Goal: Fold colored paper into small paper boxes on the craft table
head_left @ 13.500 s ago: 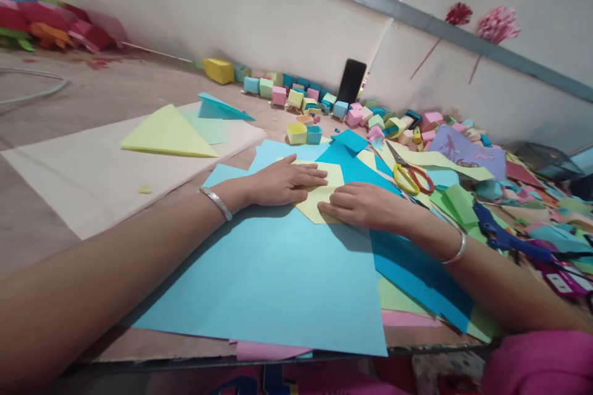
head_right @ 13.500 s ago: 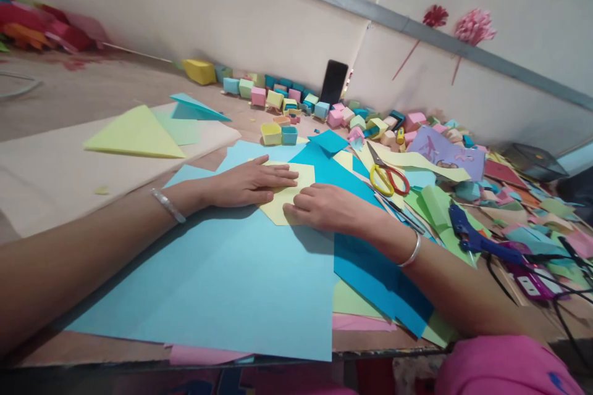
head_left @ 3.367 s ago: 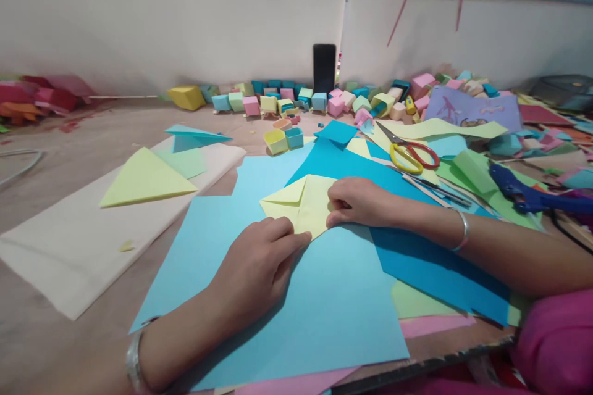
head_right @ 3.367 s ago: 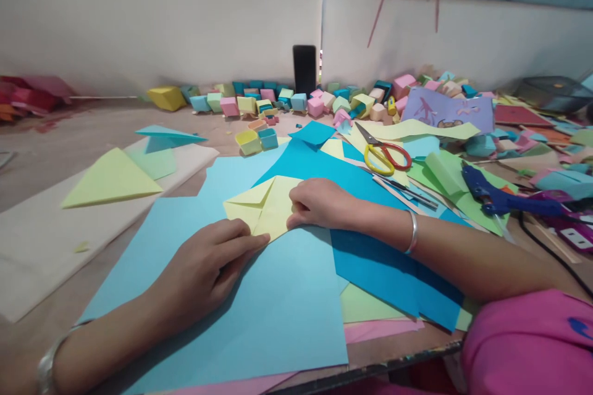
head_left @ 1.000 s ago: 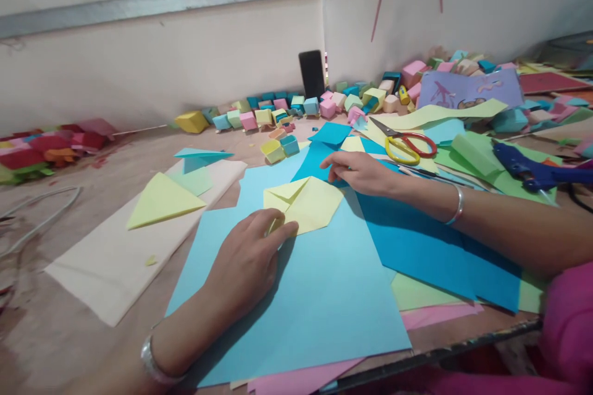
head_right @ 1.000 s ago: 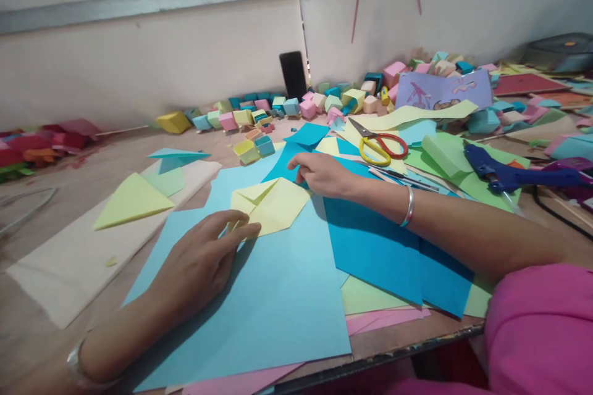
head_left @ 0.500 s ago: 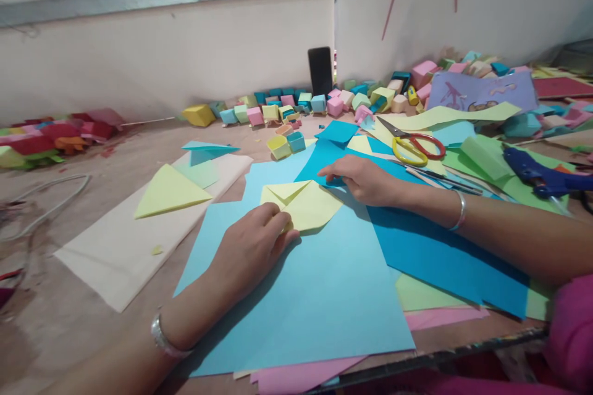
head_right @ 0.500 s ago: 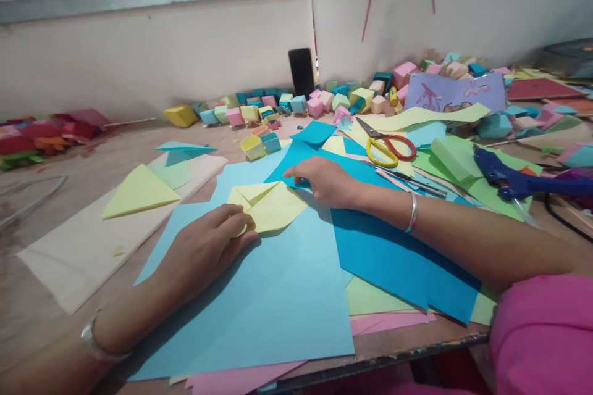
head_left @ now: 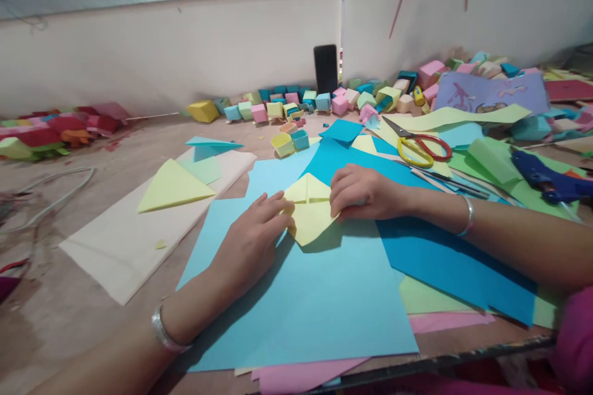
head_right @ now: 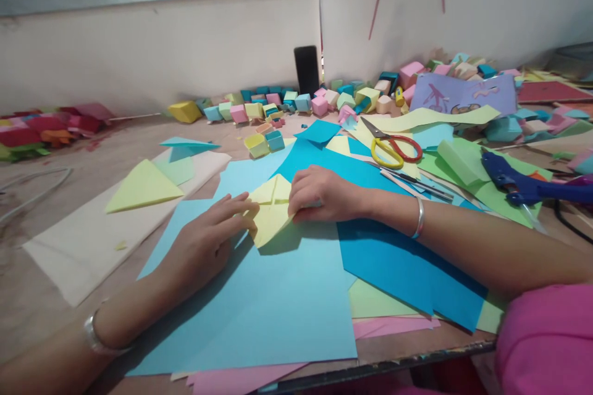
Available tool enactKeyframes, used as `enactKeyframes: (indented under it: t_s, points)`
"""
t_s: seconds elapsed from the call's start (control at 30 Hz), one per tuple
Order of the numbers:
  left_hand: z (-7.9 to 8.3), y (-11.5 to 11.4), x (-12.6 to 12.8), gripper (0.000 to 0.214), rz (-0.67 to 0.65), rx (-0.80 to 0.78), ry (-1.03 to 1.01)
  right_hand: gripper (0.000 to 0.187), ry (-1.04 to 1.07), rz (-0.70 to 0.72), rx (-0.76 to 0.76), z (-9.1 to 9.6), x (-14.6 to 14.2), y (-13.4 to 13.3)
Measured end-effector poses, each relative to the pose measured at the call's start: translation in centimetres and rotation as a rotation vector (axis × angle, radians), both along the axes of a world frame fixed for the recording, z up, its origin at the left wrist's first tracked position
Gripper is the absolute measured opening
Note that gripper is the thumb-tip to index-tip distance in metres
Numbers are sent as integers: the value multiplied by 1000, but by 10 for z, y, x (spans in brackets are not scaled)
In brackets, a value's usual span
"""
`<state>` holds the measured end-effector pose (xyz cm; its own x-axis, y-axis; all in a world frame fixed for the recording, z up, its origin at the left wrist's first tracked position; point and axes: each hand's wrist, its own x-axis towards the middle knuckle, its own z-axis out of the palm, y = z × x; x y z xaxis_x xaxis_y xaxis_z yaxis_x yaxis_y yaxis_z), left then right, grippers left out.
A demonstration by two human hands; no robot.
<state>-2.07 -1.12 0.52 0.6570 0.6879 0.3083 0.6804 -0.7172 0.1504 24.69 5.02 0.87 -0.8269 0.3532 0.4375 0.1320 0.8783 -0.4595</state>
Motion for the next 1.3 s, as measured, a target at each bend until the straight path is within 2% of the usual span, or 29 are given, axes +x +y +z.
enactKeyframes:
  t_s: [0.07, 0.17, 0.27, 0.37, 0.5, 0.67, 0.83, 0.93, 1.1, 1.2, 1.3]
  points:
    - [3, -4, 2, 36, 2, -57, -8, 17, -38, 60, -24, 0, -2, -4]
    - [8, -12, 8, 15, 25, -116, -24, 28, -19, 66, -42, -2, -7, -8]
    - [10, -17, 13, 11, 32, -131, -21, 35, 37, -102, 1, -6, -11, -9]
    - [7, -18, 14, 9, 34, -140, -28, 34, -6, -296, 17, -11, -15, -11]
    - [2, -19, 11, 14, 6, -129, -65, 29, -170, -405, -8, -15, -17, -16]
    - [2, -22, 12, 20, -59, -131, -133, 32, -243, -440, -68, -16, -18, -17]
    - [7, -27, 15, 13, -34, -169, -204, 34, -254, -443, -109, -16, -19, -15]
    - [5, -28, 16, 8, -51, -160, -218, 32, -272, -446, -84, -16, -19, -16]
    - [1, -26, 15, 13, -94, -175, -231, 30, -306, -446, -31, -14, -20, -18]
    - [2, -25, 16, 17, -119, -188, -213, 34, -337, -478, -13, -14, -22, -19]
    - [6, -28, 17, 20, -152, -121, -157, 39, -381, -508, 41, -16, -22, -20]
